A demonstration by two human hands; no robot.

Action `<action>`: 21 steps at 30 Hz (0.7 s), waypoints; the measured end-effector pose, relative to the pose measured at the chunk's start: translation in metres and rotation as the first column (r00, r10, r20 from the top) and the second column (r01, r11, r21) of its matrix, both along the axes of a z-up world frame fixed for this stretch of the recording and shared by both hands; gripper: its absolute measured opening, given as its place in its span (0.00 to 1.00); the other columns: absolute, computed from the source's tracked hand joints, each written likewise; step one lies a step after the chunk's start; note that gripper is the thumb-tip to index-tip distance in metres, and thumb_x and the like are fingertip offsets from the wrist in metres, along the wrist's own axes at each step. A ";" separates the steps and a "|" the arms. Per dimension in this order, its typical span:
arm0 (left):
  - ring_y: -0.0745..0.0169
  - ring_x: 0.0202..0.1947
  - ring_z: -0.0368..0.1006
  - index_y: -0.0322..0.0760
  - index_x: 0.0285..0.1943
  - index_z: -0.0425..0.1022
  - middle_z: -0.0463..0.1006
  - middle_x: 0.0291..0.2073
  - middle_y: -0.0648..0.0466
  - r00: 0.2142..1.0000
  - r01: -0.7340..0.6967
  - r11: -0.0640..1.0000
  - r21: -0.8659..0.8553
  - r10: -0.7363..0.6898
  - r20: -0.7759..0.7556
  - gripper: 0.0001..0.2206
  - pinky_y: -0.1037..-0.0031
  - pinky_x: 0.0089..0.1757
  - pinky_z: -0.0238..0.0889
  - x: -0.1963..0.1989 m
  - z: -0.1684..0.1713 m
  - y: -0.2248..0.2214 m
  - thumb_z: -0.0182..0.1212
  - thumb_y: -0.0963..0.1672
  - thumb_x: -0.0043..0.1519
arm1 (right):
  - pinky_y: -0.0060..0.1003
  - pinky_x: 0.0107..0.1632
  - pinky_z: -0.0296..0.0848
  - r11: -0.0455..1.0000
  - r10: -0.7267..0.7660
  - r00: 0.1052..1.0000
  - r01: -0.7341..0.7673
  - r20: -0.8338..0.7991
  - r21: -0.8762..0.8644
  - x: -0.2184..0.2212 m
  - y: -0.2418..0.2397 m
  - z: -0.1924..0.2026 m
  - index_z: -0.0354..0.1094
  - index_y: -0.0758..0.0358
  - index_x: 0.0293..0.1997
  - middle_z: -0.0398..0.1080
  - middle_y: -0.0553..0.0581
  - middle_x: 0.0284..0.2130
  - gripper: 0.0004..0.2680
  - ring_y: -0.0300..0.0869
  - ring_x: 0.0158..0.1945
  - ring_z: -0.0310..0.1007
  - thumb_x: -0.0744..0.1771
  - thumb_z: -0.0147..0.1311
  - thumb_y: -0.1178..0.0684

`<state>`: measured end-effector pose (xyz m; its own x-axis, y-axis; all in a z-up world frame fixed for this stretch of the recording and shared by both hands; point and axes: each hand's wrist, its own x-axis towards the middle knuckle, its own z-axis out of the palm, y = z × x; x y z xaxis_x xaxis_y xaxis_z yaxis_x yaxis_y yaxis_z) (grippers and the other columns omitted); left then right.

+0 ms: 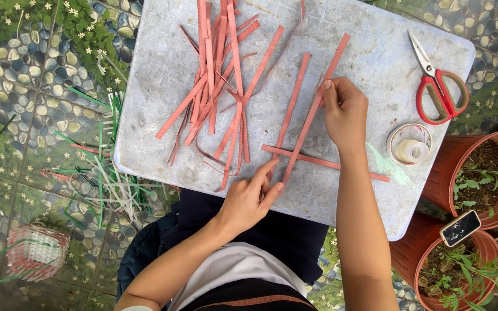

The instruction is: Weaving thin red plastic strips together on a white board to create a mat or basket base.

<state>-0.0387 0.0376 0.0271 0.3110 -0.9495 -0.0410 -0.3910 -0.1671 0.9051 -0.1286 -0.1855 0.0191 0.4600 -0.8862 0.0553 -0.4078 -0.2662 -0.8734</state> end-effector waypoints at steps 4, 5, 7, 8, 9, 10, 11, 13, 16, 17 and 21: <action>0.49 0.19 0.75 0.38 0.64 0.65 0.74 0.16 0.53 0.998 -0.036 0.999 0.008 0.035 0.052 0.20 0.63 0.26 0.68 -0.001 -0.005 0.006 0.55 0.46 0.63 | 0.30 0.25 0.59 0.999 0.017 0.994 -0.022 -0.107 -0.043 0.002 -0.009 -0.009 0.70 0.65 0.32 0.66 0.54 0.15 0.09 0.37 0.20 0.58 0.72 0.48 0.58; 0.50 0.19 0.75 0.39 0.63 0.66 0.73 0.15 0.53 0.997 -0.043 0.999 0.002 0.043 0.060 0.19 0.64 0.26 0.68 -0.001 -0.007 0.006 0.55 0.46 0.63 | 0.31 0.24 0.59 0.997 -0.002 0.989 -0.009 -0.146 -0.074 0.002 -0.009 -0.007 0.71 0.66 0.33 0.65 0.55 0.15 0.09 0.38 0.19 0.58 0.71 0.50 0.57; 0.51 0.19 0.75 0.39 0.63 0.66 0.73 0.15 0.54 0.996 -0.051 0.999 -0.004 0.051 0.068 0.18 0.65 0.26 0.68 -0.002 -0.009 0.007 0.55 0.46 0.63 | 0.32 0.23 0.59 0.995 -0.021 0.983 0.001 -0.185 -0.104 0.001 -0.007 -0.002 0.71 0.66 0.34 0.65 0.55 0.14 0.08 0.39 0.18 0.59 0.71 0.52 0.56; 0.52 0.18 0.74 0.40 0.62 0.67 0.73 0.15 0.54 0.996 -0.063 0.998 -0.014 0.063 0.059 0.18 0.66 0.25 0.68 -0.002 -0.010 0.006 0.55 0.45 0.63 | 0.33 0.23 0.59 0.992 -0.017 0.983 -0.006 -0.182 -0.126 0.000 -0.006 0.001 0.70 0.68 0.37 0.64 0.56 0.14 0.06 0.40 0.18 0.59 0.71 0.53 0.57; 0.52 0.18 0.74 0.41 0.62 0.67 0.73 0.16 0.55 0.996 -0.076 0.997 -0.023 0.077 0.049 0.18 0.67 0.24 0.67 -0.002 -0.011 0.006 0.55 0.45 0.63 | 0.33 0.23 0.59 0.989 -0.013 0.984 -0.013 -0.178 -0.147 -0.001 -0.005 0.005 0.68 0.70 0.39 0.63 0.56 0.14 0.05 0.41 0.17 0.58 0.70 0.54 0.58; 0.52 0.18 0.74 0.41 0.62 0.67 0.73 0.16 0.55 0.996 -0.077 0.997 -0.023 0.078 0.050 0.18 0.67 0.24 0.67 -0.001 -0.011 0.005 0.55 0.45 0.63 | 0.33 0.23 0.59 0.989 -0.012 0.984 -0.015 -0.178 -0.147 -0.003 0.000 0.008 0.68 0.70 0.39 0.63 0.56 0.14 0.05 0.41 0.17 0.58 0.70 0.54 0.58; 0.53 0.18 0.74 0.42 0.61 0.68 0.74 0.17 0.55 0.995 -0.092 0.995 -0.029 0.093 0.045 0.16 0.69 0.24 0.68 0.000 -0.011 0.004 0.55 0.44 0.63 | 0.34 0.24 0.60 0.987 0.000 0.987 -0.026 -0.163 -0.156 -0.006 0.004 0.011 0.67 0.70 0.41 0.64 0.58 0.15 0.04 0.43 0.18 0.60 0.70 0.53 0.59; 0.54 0.19 0.74 0.42 0.60 0.69 0.75 0.19 0.55 0.994 -0.104 0.994 -0.035 0.105 0.039 0.15 0.70 0.24 0.68 0.003 -0.010 0.000 0.54 0.44 0.63 | 0.35 0.24 0.61 0.986 0.010 0.989 -0.035 -0.150 -0.164 -0.013 0.014 0.014 0.66 0.70 0.43 0.64 0.60 0.16 0.04 0.44 0.18 0.61 0.71 0.52 0.59; 0.56 0.21 0.74 0.40 0.57 0.70 0.77 0.27 0.54 0.987 -0.142 0.986 -0.091 0.149 0.066 0.14 0.69 0.25 0.69 0.009 -0.004 -0.009 0.54 0.41 0.62 | 0.33 0.24 0.62 0.987 0.013 0.990 -0.036 -0.144 -0.160 -0.025 0.034 0.013 0.66 0.68 0.44 0.65 0.58 0.17 0.03 0.43 0.19 0.63 0.71 0.52 0.59; 0.54 0.22 0.74 0.39 0.57 0.70 0.76 0.30 0.53 0.984 -0.137 0.986 -0.100 0.147 0.101 0.14 0.67 0.26 0.69 0.011 -0.001 -0.011 0.54 0.40 0.62 | 0.33 0.24 0.63 0.986 0.006 0.991 -0.028 -0.135 -0.165 -0.028 0.041 0.012 0.66 0.67 0.44 0.66 0.58 0.18 0.03 0.43 0.20 0.64 0.71 0.51 0.59; 0.45 0.26 0.76 0.38 0.48 0.69 0.73 0.30 0.50 0.967 -0.079 0.996 0.032 0.068 0.245 0.09 0.57 0.26 0.69 0.015 -0.013 -0.017 0.56 0.44 0.62 | 0.35 0.25 0.65 0.975 0.020 0.993 -0.045 -0.113 -0.220 -0.034 0.068 0.007 0.68 0.64 0.45 0.68 0.58 0.23 0.04 0.45 0.23 0.64 0.68 0.55 0.59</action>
